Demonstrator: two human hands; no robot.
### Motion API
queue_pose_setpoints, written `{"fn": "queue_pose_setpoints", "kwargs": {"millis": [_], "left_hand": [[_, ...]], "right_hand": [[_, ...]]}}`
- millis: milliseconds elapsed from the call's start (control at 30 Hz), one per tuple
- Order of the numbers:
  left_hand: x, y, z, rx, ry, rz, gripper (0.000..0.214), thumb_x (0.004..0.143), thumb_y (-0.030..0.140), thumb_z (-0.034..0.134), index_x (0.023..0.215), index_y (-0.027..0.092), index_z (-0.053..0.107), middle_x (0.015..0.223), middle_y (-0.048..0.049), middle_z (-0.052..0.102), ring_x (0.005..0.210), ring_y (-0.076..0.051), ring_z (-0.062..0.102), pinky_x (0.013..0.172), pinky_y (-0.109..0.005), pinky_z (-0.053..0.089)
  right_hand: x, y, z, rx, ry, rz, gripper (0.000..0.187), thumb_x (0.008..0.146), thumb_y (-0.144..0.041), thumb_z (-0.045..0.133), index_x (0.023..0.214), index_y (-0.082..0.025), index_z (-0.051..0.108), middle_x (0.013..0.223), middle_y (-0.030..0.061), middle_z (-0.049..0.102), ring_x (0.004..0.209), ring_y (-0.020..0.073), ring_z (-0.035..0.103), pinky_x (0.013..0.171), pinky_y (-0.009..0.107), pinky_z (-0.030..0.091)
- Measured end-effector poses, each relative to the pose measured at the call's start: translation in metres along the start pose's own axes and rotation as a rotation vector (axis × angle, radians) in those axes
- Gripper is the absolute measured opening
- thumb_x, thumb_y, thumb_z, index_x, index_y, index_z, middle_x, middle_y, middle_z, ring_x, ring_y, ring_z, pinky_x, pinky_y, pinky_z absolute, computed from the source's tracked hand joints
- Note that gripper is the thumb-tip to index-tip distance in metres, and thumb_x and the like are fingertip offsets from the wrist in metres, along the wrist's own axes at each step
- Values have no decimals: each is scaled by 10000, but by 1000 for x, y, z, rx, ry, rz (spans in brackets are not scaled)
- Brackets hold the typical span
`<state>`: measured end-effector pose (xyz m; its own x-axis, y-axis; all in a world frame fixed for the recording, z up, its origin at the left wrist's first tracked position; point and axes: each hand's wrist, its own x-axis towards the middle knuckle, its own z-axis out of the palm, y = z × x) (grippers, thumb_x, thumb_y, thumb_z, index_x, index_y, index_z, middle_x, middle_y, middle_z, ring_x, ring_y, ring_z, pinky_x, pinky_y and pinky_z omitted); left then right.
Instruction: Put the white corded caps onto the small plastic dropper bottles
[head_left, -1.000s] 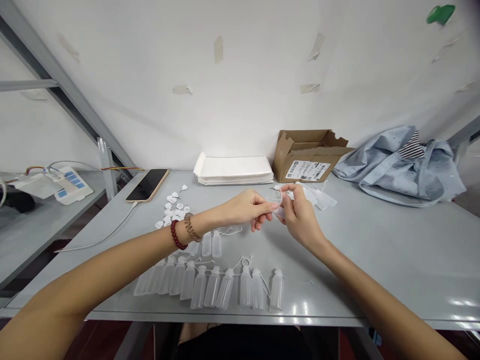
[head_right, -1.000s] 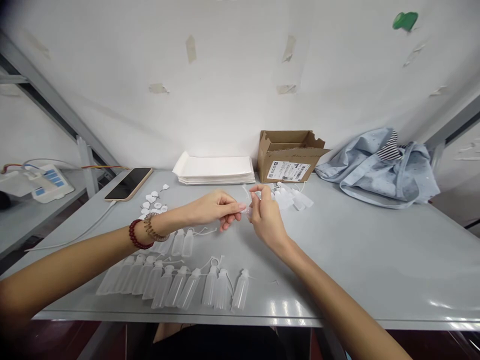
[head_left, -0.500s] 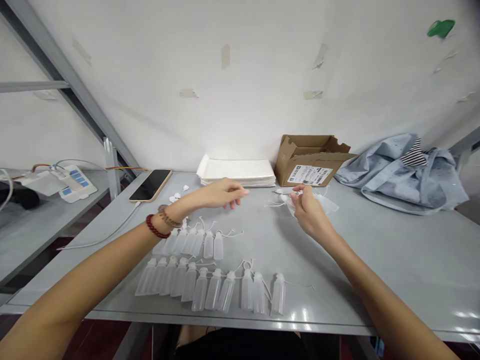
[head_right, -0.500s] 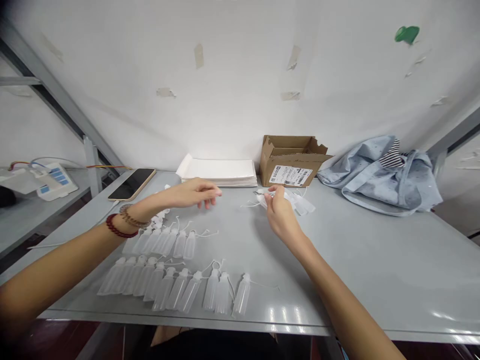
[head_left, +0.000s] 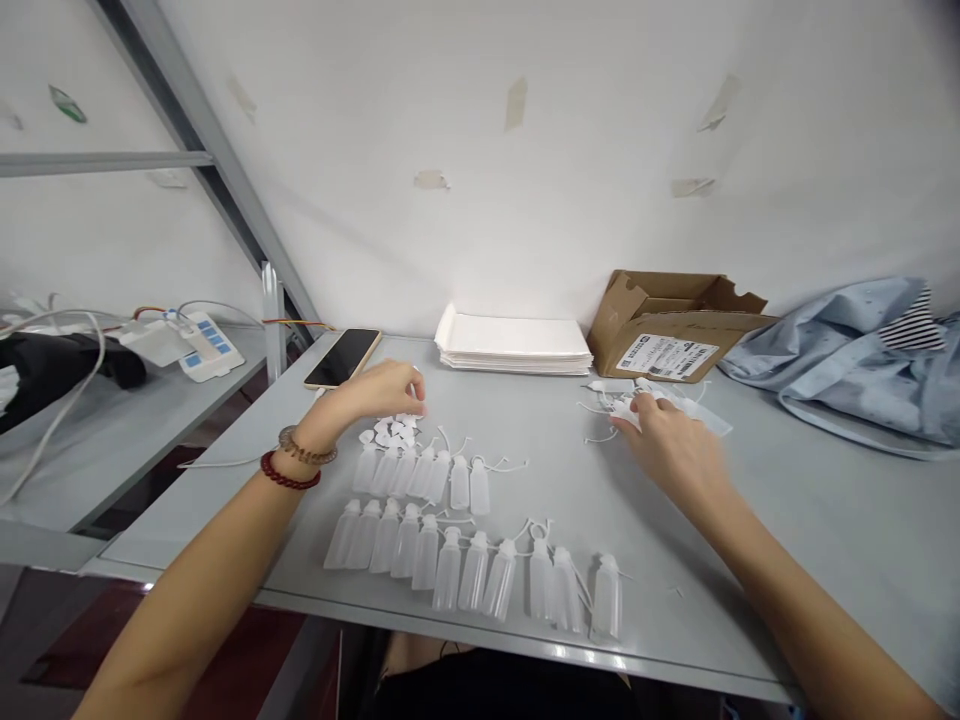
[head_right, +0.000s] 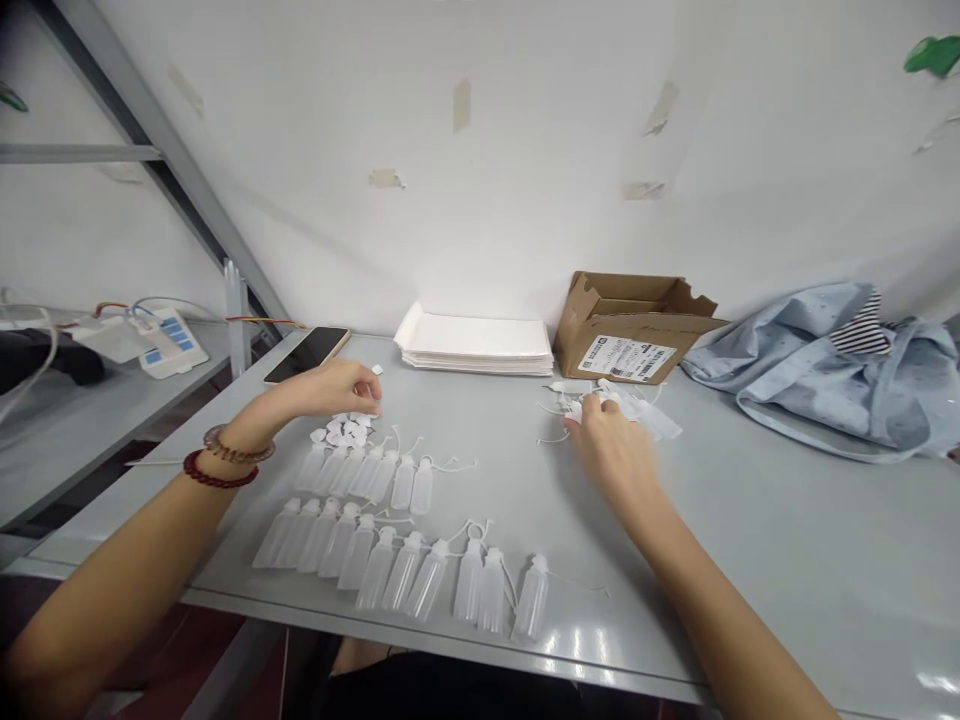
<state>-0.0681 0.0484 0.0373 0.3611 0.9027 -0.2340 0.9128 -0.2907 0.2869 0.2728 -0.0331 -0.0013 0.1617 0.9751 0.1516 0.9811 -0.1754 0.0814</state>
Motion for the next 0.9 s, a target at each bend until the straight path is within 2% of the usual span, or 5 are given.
{"fn": "queue_pose_setpoints", "kwargs": {"millis": [200,467,567,700,900], "left_hand": [[-3,12,21,144,90,16,163,712,254,538,728,169,677,647,-56,657,540,-164,546,502,-252,300],[-2,19,29,138,156,60,227,705,220,474,776,185,687,736,-63,688,684,-216,608,579,-272,366],[0,20,33,138,156,55,241,705,239,470,790,184,689,742,-63,692,693,-222,614,583,-276,371],[3,19,35,117,178,46,241,697,251,478,795,184,688,746,-62,693,704,-226,618,594,-277,381],[2,23,33,-11,244,48,249,692,243,484,800,169,695,749,-51,677,696,-205,610,603,-268,400]], "right_hand": [[-2,1,0,-16,27,42,248,919,-358,494,992,-124,540,905,173,663,723,295,655,549,317,367],[-4,2,-13,50,28,113,335,934,-438,433,1024,-132,533,910,149,671,798,318,644,535,318,358],[-31,5,-27,219,13,-5,335,911,-457,481,1012,-147,555,988,130,657,751,257,637,598,334,432],[-89,9,-35,521,-294,-419,405,873,-508,532,1150,-214,559,1126,98,609,904,225,636,741,336,522],[-129,10,-17,568,-425,-421,589,820,-444,635,1327,-208,451,1307,128,493,1150,267,546,964,421,490]]}}
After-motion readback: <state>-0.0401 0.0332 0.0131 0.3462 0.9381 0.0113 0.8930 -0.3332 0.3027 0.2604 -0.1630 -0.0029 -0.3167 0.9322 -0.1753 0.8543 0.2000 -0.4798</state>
